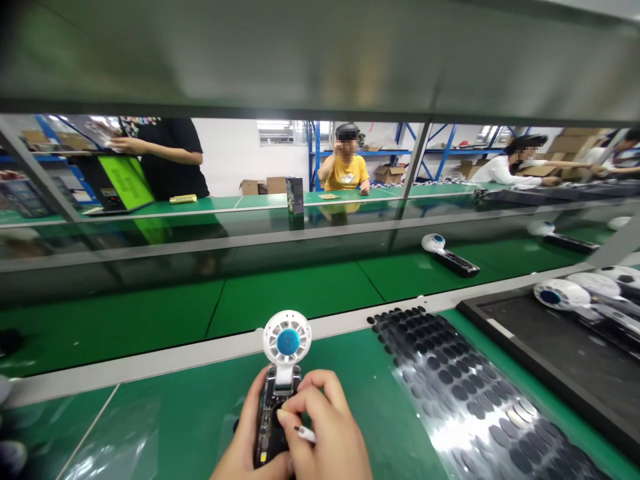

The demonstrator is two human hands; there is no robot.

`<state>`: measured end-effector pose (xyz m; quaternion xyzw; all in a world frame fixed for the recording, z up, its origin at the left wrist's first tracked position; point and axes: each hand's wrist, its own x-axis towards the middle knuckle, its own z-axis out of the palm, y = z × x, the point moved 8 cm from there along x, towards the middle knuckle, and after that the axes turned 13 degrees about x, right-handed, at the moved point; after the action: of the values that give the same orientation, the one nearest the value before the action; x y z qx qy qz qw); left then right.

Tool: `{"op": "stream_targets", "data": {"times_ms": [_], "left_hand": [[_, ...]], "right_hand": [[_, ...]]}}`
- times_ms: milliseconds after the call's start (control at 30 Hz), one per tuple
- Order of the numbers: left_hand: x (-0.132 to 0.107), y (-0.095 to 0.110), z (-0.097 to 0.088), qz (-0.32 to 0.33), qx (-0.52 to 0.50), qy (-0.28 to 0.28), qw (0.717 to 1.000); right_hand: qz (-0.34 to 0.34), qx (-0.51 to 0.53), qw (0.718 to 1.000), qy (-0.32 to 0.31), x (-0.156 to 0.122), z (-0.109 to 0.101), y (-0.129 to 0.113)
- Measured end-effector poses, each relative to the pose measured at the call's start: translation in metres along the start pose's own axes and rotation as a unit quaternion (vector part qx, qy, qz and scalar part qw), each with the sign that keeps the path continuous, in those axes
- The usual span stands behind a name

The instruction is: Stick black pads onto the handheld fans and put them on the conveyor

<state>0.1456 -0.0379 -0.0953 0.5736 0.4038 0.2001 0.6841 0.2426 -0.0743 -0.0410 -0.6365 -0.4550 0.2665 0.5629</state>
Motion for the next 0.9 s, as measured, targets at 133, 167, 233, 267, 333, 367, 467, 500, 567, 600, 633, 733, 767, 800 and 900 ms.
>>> {"op": "stream_targets", "data": {"times_ms": [133,167,233,267,333,367,467,500,567,600,633,733,767,800,900], "left_hand": [[0.000,-0.001,0.000,0.008,0.006,-0.003,1.000],[0.001,-0.002,0.001,0.013,-0.003,-0.004,1.000],[0.001,-0.004,0.001,0.022,-0.022,-0.005,1.000],[0.002,-0.005,0.001,0.025,-0.029,-0.005,0.999],[0.002,-0.006,0.000,0.026,-0.024,0.001,0.999],[0.002,-0.007,-0.001,0.024,-0.014,0.006,1.000],[0.002,-0.007,-0.002,0.017,0.013,0.017,1.000],[0.002,-0.007,-0.002,0.018,0.018,0.013,1.000],[0.001,-0.005,0.001,0.022,0.022,-0.005,1.000],[0.001,-0.003,0.002,0.028,0.015,-0.013,0.999],[0.000,-0.002,0.003,0.034,0.000,-0.018,0.999],[-0.001,0.001,0.001,0.039,-0.070,-0.021,0.997],[-0.001,0.001,0.001,0.036,-0.096,-0.027,0.994],[-0.001,0.000,0.001,0.031,-0.123,-0.036,0.991],[0.000,0.003,0.006,0.032,-0.223,-0.075,0.971]], "right_hand": [[-0.039,-0.029,0.999,-0.005,-0.004,0.003,0.002],[-0.047,-0.037,0.998,-0.006,-0.005,0.004,0.002],[-0.057,-0.048,0.997,-0.006,-0.006,0.005,0.002],[-0.057,-0.050,0.997,-0.004,-0.007,0.006,0.002],[-0.050,-0.045,0.998,0.004,-0.007,0.005,0.003],[-0.039,-0.040,0.998,0.014,-0.007,0.003,0.004],[0.043,0.004,0.998,0.055,-0.006,-0.003,0.017],[0.077,0.028,0.995,0.064,-0.007,-0.004,0.023],[0.123,0.082,0.987,0.066,-0.007,-0.002,0.031],[0.130,0.110,0.984,0.060,-0.006,-0.001,0.032],[0.130,0.135,0.981,0.050,-0.005,0.000,0.031],[0.133,0.170,0.976,0.001,0.000,-0.002,0.026],[0.136,0.158,0.978,-0.022,0.002,-0.004,0.024],[0.142,0.133,0.980,-0.050,0.004,-0.007,0.022],[0.159,0.027,0.982,-0.102,0.007,-0.019,0.022]]}}
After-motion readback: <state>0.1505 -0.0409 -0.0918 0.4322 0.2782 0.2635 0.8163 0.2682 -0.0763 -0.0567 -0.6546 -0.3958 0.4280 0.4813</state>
